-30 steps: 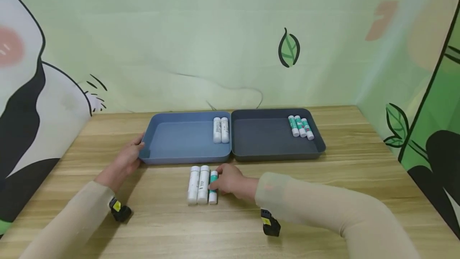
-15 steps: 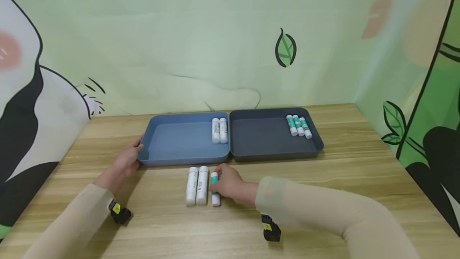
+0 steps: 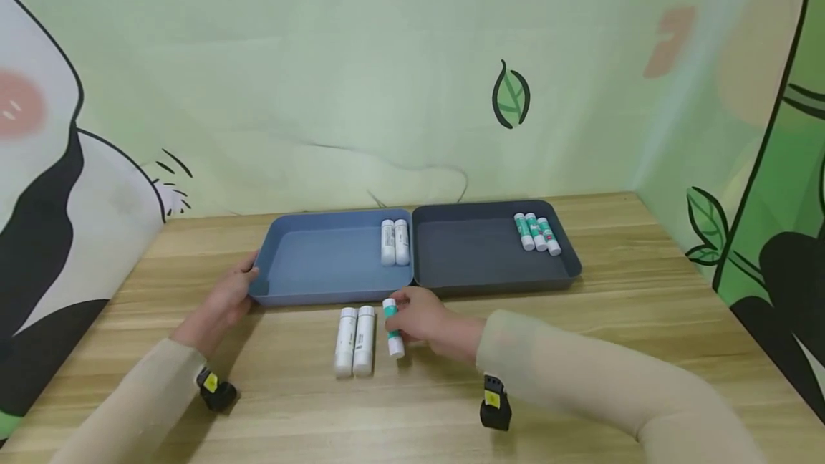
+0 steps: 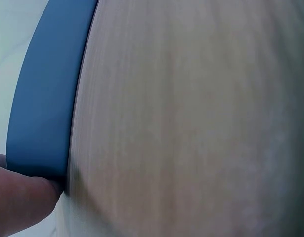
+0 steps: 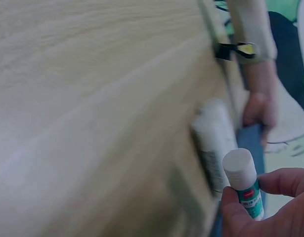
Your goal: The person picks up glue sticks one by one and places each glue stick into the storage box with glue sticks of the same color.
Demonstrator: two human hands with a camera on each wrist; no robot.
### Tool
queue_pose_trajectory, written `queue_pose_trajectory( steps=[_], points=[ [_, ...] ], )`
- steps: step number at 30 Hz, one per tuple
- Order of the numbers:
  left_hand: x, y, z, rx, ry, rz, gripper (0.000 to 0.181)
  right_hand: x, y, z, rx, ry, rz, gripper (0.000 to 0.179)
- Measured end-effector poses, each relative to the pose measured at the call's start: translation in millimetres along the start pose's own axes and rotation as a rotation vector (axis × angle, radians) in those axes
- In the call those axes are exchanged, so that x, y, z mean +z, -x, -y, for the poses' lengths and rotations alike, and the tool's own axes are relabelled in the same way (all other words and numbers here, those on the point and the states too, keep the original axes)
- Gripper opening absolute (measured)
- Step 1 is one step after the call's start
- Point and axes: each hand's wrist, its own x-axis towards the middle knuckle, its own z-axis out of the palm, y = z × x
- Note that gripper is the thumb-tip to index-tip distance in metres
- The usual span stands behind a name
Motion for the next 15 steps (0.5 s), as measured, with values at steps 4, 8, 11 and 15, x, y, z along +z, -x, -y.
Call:
queue_pose_trajectory(
  steps=[4,8,11,15],
  points=[
    [-0.4,0.5,1.9,0.009,0.003,0.0,0.057,-16,0.8,16,-0.003,-0.021,0.047,0.059],
    [-1.0,0.9,3.7,0.021,0.008,0.015,0.057,-37,5.7,36,-0.013,-0.014,0.083,0.06],
    [-1.3,0.6,4.7,0.025,0.015,0.024,0.057,-55,10.7,50,-0.042,-0.004,0.1,0.061],
    [-1.5,-0.4,4.4,0.024,0.024,0.02,0.057,-79,15.3,66,-0.091,0.006,0.109,0.065]
  ],
)
